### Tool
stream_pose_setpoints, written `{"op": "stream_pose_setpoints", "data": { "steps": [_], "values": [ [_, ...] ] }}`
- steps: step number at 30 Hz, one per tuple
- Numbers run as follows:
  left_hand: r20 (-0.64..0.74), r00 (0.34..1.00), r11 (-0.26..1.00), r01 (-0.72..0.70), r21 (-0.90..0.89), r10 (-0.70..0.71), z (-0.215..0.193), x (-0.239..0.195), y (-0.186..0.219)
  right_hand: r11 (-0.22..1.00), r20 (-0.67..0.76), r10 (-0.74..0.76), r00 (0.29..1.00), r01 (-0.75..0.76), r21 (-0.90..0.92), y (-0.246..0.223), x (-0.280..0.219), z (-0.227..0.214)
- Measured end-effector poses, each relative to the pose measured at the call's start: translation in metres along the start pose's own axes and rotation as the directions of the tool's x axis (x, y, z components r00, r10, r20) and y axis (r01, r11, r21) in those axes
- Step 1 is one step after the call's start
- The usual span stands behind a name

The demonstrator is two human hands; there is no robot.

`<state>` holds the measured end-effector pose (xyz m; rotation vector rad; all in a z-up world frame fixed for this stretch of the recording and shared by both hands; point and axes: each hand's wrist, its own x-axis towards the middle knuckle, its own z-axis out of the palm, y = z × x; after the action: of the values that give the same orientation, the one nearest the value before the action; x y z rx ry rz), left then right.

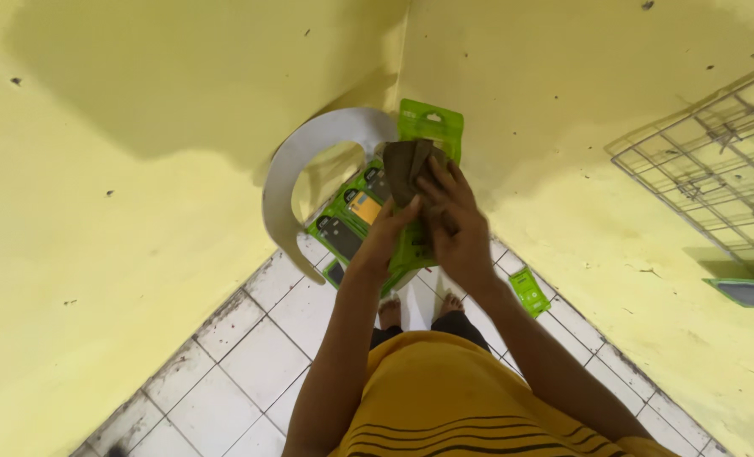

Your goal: The person repeatedly picks up packaged phone cases from a wall display, wipes them with a cloth, and returns them to the display. The person handles multiple cases one at a time, wiping the plastic packaging before hanging them back on the wall rack.

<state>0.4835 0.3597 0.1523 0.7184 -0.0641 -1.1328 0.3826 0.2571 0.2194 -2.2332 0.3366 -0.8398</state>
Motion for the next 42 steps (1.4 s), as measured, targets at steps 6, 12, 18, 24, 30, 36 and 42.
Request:
{"op": "stream_pose_setpoints", "data": {
  "steps": [6,12,18,24,30,36,42],
  "values": [
    [-0.147,0.985,0.988,0.107,0.115,-0.089,0.006,-0.007,0.007,0.923,-0.054,0.255,0.965,-0.226,0.312,-0.001,0.044,-0.04],
    [-0.099,0.995,0.994,-0.008,-0.113,-0.003,-0.009,0.005,-0.004,0.989,0.194,-0.114,0.974,0.129,-0.067,0.009,0.04,0.015],
    [-0.184,0.964,0.898,-0.249,-0.362,0.193,-0.052,0.02,-0.006,0.996,0.385,-0.047,0.922,0.071,-0.05,-0.006,-0.016,0.036],
    [-0.189,0.93,0.894,-0.359,-0.269,0.316,-0.06,0.025,0.001,0.986,0.342,-0.154,0.927,0.167,-0.01,-0.029,-0.02,0.023],
    [0.031,0.935,0.822,-0.293,-0.488,0.352,-0.039,0.023,0.01,0.849,0.203,0.347,0.915,-0.399,0.346,0.007,-0.023,0.024],
    [-0.244,0.911,0.839,-0.405,-0.363,0.334,-0.045,0.027,-0.002,0.451,0.194,0.601,0.775,-0.529,0.719,0.047,-0.025,0.032],
    [-0.412,0.783,0.841,-0.537,-0.066,0.467,-0.099,0.019,-0.014,0.503,0.261,0.729,0.632,-0.754,0.423,0.076,-0.043,0.054]
  ]
}}
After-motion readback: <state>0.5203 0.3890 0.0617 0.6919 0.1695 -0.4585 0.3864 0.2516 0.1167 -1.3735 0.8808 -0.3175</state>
